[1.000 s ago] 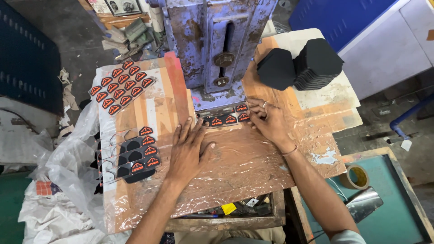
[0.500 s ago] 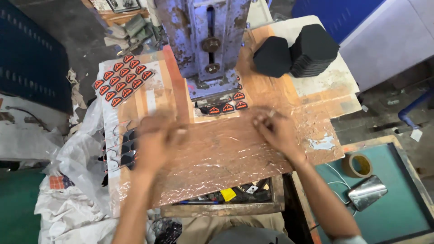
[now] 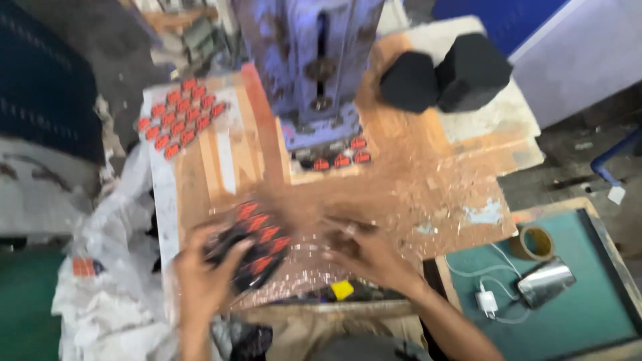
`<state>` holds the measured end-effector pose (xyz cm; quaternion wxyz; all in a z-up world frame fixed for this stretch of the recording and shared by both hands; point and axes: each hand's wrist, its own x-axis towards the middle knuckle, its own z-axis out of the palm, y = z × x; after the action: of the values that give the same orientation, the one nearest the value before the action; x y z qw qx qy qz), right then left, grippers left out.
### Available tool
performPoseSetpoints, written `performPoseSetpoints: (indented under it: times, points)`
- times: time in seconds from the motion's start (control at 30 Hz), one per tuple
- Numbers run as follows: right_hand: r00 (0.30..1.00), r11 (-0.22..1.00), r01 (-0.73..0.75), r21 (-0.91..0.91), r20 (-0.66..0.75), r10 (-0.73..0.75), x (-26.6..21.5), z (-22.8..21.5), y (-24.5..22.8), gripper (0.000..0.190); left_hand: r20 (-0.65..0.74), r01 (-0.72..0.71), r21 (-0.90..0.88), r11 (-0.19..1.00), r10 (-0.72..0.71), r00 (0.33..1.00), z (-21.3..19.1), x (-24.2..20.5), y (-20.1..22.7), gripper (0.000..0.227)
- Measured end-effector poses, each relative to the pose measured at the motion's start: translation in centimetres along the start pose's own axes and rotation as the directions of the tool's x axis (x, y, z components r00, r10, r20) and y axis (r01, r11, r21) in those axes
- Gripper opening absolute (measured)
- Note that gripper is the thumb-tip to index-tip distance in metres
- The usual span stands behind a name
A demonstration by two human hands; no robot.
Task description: The person repeatedly places black fabric items under a vertical heat press machine to apply a logo. They position the items, operate the press, and then remove the finished products to a pile on the table.
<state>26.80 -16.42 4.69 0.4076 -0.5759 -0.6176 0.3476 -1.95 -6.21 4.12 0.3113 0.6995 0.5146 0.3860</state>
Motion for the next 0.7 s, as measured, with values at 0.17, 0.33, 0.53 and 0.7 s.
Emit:
performPoseSetpoints:
  times: [0.17,0.33,0.53,0.7]
  points:
    - [1.000,0.988,-0.012,-0.154,0.006,0.013,3.0,1.0,1.4,0.036,0.120,0.069,-0.013,0.998,-0.067,0.990,4.9,1.8,3.8,0.043]
    - [0.994,0.895,0.087,-0.438,-0.027,-0.110,4.4,0.4,2.1,0.026,0.018,-0.453,0.127,0.882,0.455,0.891,3.9,5.8,4.6,0.059]
    - [0.958,0.882,0.281,-0.378,0.053,-0.282,6.5,0.3,1.2,0.017,0.618,-0.019,-0.300,0.954,0.210,0.757,6.4,9.1,0.3,0.056]
    - [0.960,0.884,0.262,-0.388,0.012,-0.280,6.4,0.5,3.3,0.016,0.742,-0.197,0.013,0.980,0.123,0.659,6.5,8.8,2.9,0.059]
